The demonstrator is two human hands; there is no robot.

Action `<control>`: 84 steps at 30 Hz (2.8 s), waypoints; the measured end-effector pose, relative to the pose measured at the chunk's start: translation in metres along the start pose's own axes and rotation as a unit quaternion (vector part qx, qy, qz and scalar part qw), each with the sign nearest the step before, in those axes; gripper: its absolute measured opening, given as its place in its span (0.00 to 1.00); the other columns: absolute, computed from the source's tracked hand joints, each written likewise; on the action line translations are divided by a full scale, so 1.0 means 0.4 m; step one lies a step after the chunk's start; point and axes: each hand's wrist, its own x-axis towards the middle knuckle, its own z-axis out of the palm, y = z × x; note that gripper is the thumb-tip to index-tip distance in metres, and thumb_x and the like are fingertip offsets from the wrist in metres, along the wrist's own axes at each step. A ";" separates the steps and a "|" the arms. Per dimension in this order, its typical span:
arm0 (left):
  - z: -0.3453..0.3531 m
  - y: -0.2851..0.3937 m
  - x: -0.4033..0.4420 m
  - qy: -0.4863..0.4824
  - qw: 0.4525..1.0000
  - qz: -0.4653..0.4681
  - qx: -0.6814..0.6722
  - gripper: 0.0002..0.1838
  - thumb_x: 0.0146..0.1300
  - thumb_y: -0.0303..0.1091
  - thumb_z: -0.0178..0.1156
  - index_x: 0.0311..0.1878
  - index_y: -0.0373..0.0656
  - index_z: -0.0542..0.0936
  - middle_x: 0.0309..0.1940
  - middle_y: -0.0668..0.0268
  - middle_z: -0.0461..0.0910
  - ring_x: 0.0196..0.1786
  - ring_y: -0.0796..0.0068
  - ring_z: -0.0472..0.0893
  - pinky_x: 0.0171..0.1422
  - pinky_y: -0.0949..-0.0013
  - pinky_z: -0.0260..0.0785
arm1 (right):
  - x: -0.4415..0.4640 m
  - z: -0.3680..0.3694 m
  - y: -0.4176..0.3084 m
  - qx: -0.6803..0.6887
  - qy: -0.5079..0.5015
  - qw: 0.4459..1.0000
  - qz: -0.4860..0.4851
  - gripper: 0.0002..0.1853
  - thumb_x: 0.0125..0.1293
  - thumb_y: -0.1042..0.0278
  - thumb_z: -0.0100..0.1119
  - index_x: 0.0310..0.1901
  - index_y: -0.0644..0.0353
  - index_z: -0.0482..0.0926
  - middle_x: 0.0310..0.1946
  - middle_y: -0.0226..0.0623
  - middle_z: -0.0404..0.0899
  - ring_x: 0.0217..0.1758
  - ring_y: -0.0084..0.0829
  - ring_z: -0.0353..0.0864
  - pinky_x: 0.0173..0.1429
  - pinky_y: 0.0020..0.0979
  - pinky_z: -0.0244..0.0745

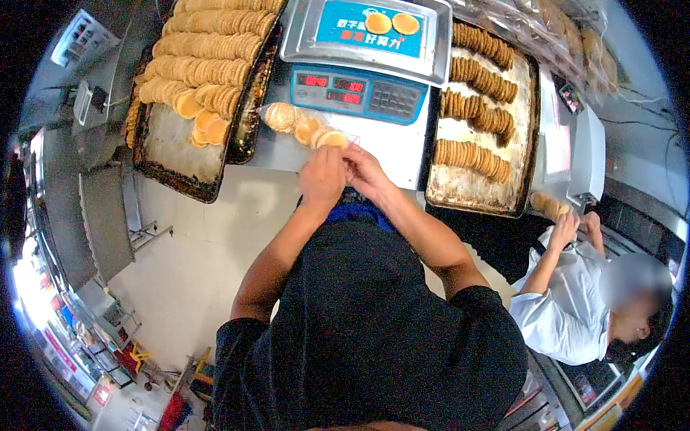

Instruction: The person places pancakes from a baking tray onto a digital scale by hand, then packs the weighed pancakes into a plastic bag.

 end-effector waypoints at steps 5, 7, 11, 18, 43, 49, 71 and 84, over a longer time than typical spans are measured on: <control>0.019 0.007 -0.008 0.059 0.998 0.036 0.007 0.07 0.66 0.32 0.58 0.45 0.43 0.78 0.35 0.61 0.80 0.39 0.58 0.84 0.37 0.57 0.78 | 0.051 0.008 0.031 -0.236 0.091 0.957 -0.143 0.18 0.75 0.72 0.58 0.63 0.68 0.78 0.49 0.39 0.87 0.50 0.30 0.86 0.55 0.32 0.83; 0.035 0.000 -0.013 0.003 0.999 -0.003 -0.052 0.08 0.66 0.35 0.57 0.44 0.46 0.81 0.38 0.59 0.85 0.39 0.56 0.86 0.39 0.54 0.80 | 0.029 -0.004 0.030 -0.272 0.072 0.944 -0.173 0.16 0.71 0.73 0.58 0.57 0.67 0.81 0.47 0.38 0.86 0.49 0.28 0.86 0.54 0.31 0.83; 0.124 -0.014 -0.025 -0.014 0.991 -0.106 -0.077 0.15 0.66 0.36 0.57 0.54 0.45 0.82 0.43 0.56 0.86 0.45 0.58 0.87 0.47 0.56 0.81 | 0.027 -0.038 0.011 -0.209 0.029 0.974 -0.080 0.17 0.76 0.63 0.54 0.60 0.62 0.79 0.56 0.41 0.83 0.59 0.37 0.85 0.65 0.40 0.82; 0.030 0.006 -0.003 0.019 0.999 0.031 -0.038 0.27 0.64 0.34 0.59 0.67 0.36 0.75 0.44 0.56 0.84 0.50 0.57 0.84 0.46 0.57 0.79 | 0.038 -0.040 0.011 -0.109 0.035 0.992 -0.054 0.22 0.84 0.57 0.49 0.70 0.62 0.72 0.63 0.38 0.80 0.62 0.35 0.81 0.68 0.40 0.78; 0.061 0.028 0.001 -0.001 0.991 0.118 0.057 0.09 0.62 0.32 0.62 0.44 0.43 0.79 0.34 0.63 0.82 0.43 0.65 0.83 0.41 0.61 0.77 | 0.167 -0.073 0.110 -0.048 0.054 0.991 -0.115 0.15 0.82 0.61 0.50 0.57 0.64 0.77 0.48 0.42 0.85 0.51 0.43 0.86 0.58 0.45 0.84; 0.059 0.041 0.009 0.013 0.996 0.085 -0.016 0.09 0.67 0.34 0.61 0.46 0.41 0.80 0.30 0.58 0.82 0.35 0.56 0.83 0.38 0.53 0.75 | 0.166 -0.114 0.095 0.024 0.004 0.990 -0.139 0.16 0.81 0.60 0.50 0.50 0.65 0.79 0.42 0.42 0.86 0.50 0.39 0.86 0.56 0.41 0.84; -0.026 -0.202 0.221 -0.167 0.949 0.226 0.145 0.30 0.52 0.29 0.73 0.61 0.45 0.78 0.48 0.61 0.80 0.59 0.56 0.80 0.78 0.42 0.60 | 0.202 0.072 -0.699 -0.800 0.212 0.303 -0.472 0.25 0.61 0.69 0.69 0.62 0.61 0.80 0.57 0.47 0.83 0.63 0.54 0.76 0.69 0.47 0.72; -0.071 -0.178 0.246 -0.261 0.942 0.204 0.059 0.49 0.48 0.32 0.80 0.76 0.47 0.69 0.54 0.56 0.80 0.62 0.53 0.78 0.70 0.49 0.65 | 0.074 0.018 -0.669 -0.262 0.035 0.923 -0.280 0.12 0.73 0.67 0.67 0.54 0.58 0.81 0.43 0.31 0.87 0.40 0.19 0.81 0.42 0.25 0.76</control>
